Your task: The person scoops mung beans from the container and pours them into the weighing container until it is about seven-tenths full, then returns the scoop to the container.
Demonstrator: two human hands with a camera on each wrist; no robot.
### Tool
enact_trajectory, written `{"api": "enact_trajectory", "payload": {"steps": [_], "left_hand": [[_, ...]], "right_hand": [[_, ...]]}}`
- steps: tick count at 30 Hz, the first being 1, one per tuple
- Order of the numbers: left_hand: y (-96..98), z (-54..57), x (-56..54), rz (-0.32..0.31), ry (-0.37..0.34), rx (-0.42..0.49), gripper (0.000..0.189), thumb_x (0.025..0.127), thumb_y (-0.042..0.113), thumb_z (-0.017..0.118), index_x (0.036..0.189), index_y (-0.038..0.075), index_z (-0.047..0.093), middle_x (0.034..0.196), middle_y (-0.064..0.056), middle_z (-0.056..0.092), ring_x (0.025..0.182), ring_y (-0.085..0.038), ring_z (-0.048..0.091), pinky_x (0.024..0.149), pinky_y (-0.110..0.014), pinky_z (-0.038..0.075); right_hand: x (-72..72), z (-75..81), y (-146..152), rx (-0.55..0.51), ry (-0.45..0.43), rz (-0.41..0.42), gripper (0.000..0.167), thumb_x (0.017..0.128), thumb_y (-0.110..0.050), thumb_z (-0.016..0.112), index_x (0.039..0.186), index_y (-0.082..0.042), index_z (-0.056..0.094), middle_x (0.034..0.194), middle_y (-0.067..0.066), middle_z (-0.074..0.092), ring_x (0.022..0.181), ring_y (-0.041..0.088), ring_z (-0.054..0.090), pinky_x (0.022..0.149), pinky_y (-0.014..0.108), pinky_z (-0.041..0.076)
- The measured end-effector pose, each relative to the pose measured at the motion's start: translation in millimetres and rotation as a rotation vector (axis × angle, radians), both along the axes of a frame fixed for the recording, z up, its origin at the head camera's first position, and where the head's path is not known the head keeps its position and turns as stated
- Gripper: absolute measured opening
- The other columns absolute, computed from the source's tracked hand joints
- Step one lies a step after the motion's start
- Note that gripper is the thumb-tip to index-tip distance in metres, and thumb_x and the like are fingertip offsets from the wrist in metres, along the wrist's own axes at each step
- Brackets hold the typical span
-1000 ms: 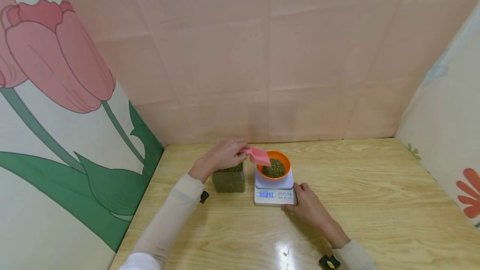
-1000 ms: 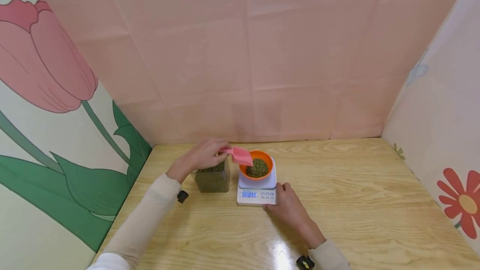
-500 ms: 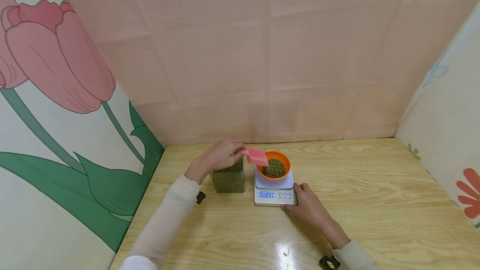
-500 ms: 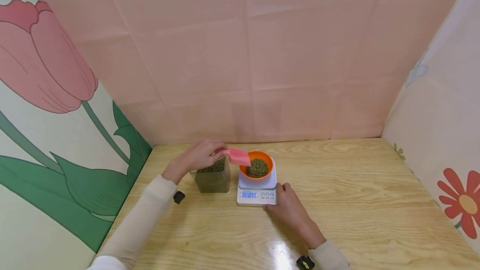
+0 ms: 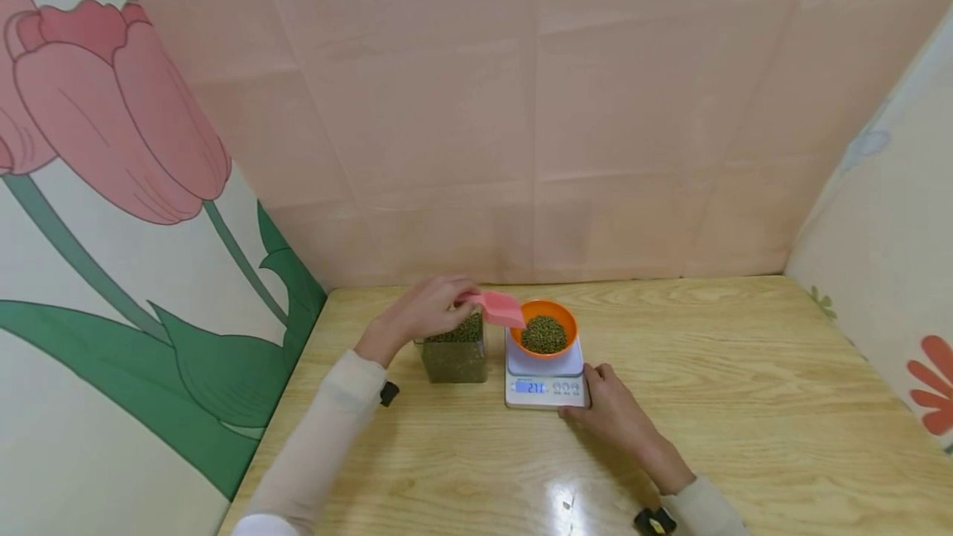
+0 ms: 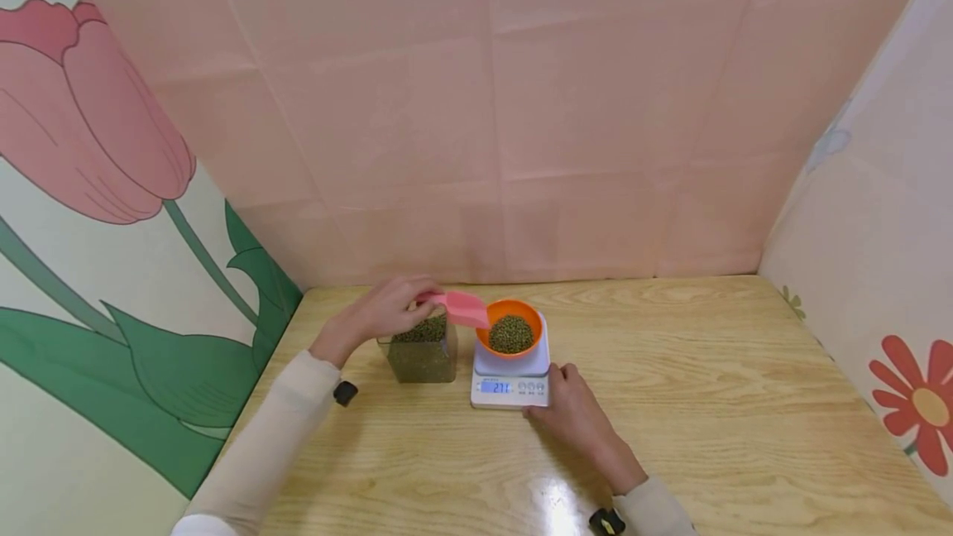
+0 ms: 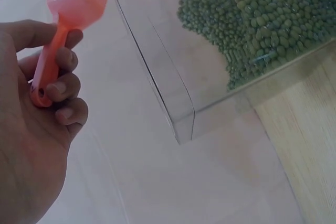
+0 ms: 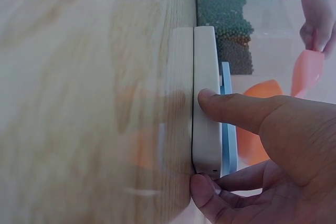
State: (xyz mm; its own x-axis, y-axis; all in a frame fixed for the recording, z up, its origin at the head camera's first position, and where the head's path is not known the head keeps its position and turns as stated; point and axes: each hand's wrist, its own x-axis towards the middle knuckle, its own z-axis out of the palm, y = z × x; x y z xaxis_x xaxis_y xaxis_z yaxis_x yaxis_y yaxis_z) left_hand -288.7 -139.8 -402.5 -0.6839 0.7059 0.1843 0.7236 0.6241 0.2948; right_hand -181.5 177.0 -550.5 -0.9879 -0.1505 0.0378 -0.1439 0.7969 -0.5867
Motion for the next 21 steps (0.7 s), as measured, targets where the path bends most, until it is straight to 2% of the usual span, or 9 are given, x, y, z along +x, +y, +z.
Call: {"api": "enact_trajectory", "payload": {"steps": [4, 12, 21], "left_hand": [[-5.6, 1.7, 0.8, -0.006, 0.001, 0.019, 0.025, 0.105, 0.018, 0.063, 0.125, 0.008, 0.073, 0.105, -0.001, 0.073, 0.075, -0.010, 0.055, 0.071, -0.027, 0.049], [-15.2, 3.7, 1.6, -0.008, 0.047, 0.021, 0.026, 0.103, 0.018, 0.063, 0.125, 0.008, 0.072, 0.106, -0.001, 0.073, 0.075, -0.009, 0.054, 0.071, -0.027, 0.049], [-26.9, 4.8, 6.2, -0.013, 0.070, 0.018, 0.014, 0.103, 0.020, 0.063, 0.110, 0.011, 0.071, 0.090, 0.002, 0.063, 0.069, -0.008, 0.048, 0.064, -0.024, 0.044]], "right_hand": [[-0.3, 0.3, 0, -0.001, -0.001, 0.003, 0.087, 0.082, -0.026, 0.094, 0.145, 0.017, 0.051, 0.116, 0.023, 0.060, 0.093, 0.026, 0.059, 0.086, 0.046, 0.058], [0.8, 1.6, 0, -0.002, 0.001, 0.002, 0.085, 0.083, -0.026, 0.093, 0.145, 0.017, 0.052, 0.114, 0.023, 0.059, 0.092, 0.026, 0.059, 0.085, 0.046, 0.057], [0.2, 0.5, 0, -0.004, -0.021, 0.002, 0.087, 0.084, -0.026, 0.093, 0.147, 0.015, 0.050, 0.116, 0.023, 0.059, 0.093, 0.026, 0.058, 0.086, 0.045, 0.058]]}}
